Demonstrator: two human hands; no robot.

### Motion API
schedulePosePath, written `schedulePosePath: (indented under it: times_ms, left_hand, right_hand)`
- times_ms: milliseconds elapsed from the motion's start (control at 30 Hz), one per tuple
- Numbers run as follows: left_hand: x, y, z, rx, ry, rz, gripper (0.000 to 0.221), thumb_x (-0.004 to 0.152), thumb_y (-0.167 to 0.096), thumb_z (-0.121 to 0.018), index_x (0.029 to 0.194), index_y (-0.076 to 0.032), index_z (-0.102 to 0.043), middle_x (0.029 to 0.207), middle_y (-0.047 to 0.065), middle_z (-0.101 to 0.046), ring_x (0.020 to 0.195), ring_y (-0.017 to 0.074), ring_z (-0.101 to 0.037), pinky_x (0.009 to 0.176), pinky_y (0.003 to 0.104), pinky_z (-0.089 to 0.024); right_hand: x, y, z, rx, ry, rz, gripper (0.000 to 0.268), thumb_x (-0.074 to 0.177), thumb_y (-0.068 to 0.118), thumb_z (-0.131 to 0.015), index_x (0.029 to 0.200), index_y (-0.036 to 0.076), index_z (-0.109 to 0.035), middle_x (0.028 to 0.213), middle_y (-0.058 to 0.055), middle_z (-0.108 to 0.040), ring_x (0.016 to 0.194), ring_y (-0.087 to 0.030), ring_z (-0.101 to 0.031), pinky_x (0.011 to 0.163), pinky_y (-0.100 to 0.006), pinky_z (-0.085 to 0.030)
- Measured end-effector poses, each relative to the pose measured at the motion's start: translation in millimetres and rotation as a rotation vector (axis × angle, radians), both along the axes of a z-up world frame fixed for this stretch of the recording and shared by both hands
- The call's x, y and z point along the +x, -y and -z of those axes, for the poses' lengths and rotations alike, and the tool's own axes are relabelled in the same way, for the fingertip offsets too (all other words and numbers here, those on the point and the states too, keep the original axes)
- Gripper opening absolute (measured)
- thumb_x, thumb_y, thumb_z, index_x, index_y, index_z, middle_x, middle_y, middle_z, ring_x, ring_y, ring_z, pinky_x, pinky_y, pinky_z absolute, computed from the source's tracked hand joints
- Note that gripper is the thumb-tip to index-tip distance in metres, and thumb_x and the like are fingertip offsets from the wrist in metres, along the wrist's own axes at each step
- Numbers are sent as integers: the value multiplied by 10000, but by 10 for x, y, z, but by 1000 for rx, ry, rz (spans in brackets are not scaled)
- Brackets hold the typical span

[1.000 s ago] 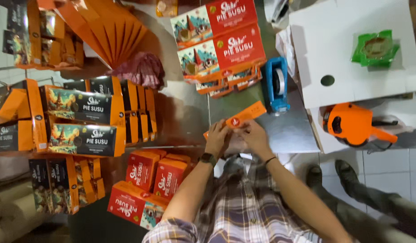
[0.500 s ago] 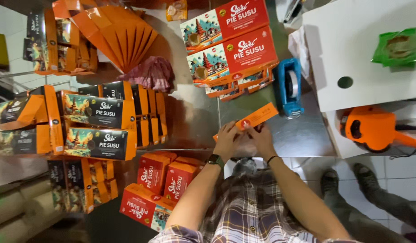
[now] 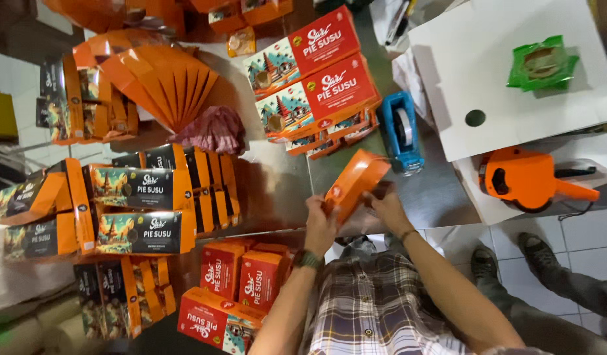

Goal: The person assembles orange cardboard boxes, fills them with smaller red packages, and uses a tape dispenser to seal the boxes on a metal table.

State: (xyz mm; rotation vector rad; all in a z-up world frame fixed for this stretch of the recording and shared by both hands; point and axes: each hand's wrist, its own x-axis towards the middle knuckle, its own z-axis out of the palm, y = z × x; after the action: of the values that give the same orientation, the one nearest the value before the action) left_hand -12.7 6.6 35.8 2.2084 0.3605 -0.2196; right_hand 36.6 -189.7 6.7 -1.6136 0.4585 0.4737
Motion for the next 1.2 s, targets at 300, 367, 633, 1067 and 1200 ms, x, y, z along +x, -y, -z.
schedulePosePath:
  times_ms: [300, 367, 633, 1067, 1200]
  left_hand:
    - [354, 246, -1060, -510, 239, 332, 1048, 894, -280, -806, 1541, 8, -34, 1330, 326, -551, 1241, 447, -589, 1050, 507, -474]
    - [598, 425, -1254, -141, 660, 375, 623, 876, -522, -742, 1286, -70, -617, 1282, 104, -653, 1196, 278, -659, 1017, 341, -520]
    - [444, 378, -600, -199, 815, 235, 301, 838, -240, -842, 1136, -212, -806, 1281, 130, -623, 1105, 327, -673, 911, 363, -565]
    - [379, 372, -839, -287, 834, 136, 317, 822, -96, -855, 1130, -153, -813, 1246, 196, -629, 1093, 382, -666, 972, 373, -513]
    - [386, 362, -810, -292, 852, 123, 308, 824, -103, -854, 1124, -164, -821, 1244, 174, -637, 1105, 356, -671, 976, 357, -503]
  right_hand:
    - [87, 468, -1005, 434, 580, 110, 327, 729, -75, -835, 1037, -67, -725, 1251, -217, -655, 1114, -285, -651, 991, -432, -526]
    - [100, 413, -1561, 480, 595, 37, 69, 781, -97, -791, 839, -77, -759, 1079, -243, -717, 1083, -318, -685, 991, -462, -521]
    - [445, 877, -615, -209, 319, 119, 471, 1084, 444, -556, 1388, 89, -613, 1322, -196, -593, 1297, -371, -546, 1126, -512, -417]
    - [254, 1009, 47, -204, -3, 210, 355, 994, 378, -761, 1165, 67, -758, 1132, -203, -723, 1167, -340, -642, 957, -480, -488]
    - [321, 1246, -102, -1019, 288, -285, 222, 959, 261, -742, 1062, 83, -825, 948, -174, -765, 1053, -380, -690, 988, -466, -499]
